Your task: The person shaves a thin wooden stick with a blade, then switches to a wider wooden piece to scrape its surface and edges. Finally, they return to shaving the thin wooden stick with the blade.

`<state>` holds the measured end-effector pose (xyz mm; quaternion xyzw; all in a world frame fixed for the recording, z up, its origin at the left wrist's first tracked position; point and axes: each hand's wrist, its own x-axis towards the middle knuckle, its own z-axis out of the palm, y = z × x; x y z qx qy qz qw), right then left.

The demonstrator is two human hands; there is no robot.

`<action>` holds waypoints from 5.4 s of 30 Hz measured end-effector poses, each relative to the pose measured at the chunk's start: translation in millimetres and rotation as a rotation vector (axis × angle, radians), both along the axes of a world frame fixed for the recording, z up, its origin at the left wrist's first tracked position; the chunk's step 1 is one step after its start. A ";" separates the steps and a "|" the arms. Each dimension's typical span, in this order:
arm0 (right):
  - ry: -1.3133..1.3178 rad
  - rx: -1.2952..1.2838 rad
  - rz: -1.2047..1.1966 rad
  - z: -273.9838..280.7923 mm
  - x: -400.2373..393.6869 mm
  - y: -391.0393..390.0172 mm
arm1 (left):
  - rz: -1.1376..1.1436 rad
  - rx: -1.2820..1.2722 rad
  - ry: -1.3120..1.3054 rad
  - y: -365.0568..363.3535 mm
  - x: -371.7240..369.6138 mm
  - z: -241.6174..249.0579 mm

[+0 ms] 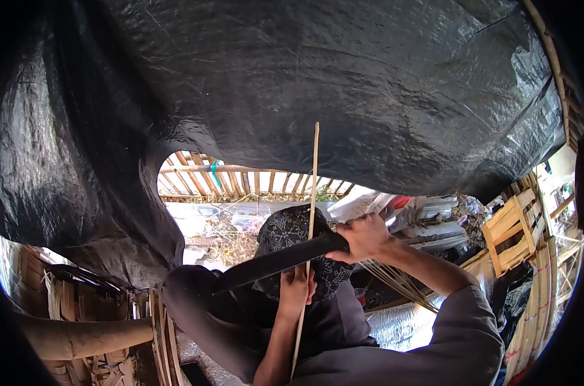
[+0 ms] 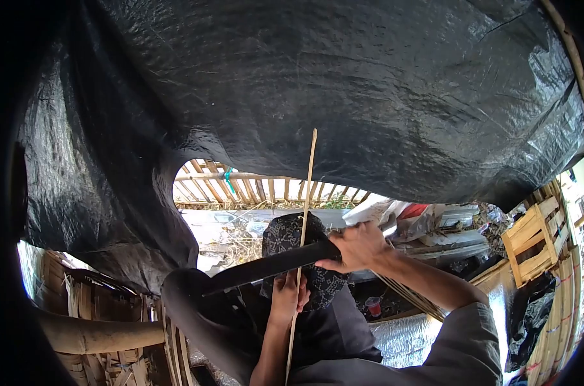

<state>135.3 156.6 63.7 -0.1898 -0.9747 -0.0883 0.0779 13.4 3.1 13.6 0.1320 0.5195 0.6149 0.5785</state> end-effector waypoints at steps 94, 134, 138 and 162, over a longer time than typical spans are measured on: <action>0.003 -0.105 -0.015 23.9 -41.0 53.9 | 0.054 -0.006 0.079 -16.7 7.5 -1.7; 0.036 -0.393 -0.212 27.2 -42.6 77.9 | 0.037 0.063 0.003 -25.0 3.7 -14.6; 0.022 -0.128 0.153 24.6 -35.7 40.5 | 0.001 0.142 -0.075 -27.1 0.8 -14.5; 0.326 -1.881 -0.769 -68.7 -13.1 45.9 | 0.032 0.058 0.125 -37.5 -4.8 4.4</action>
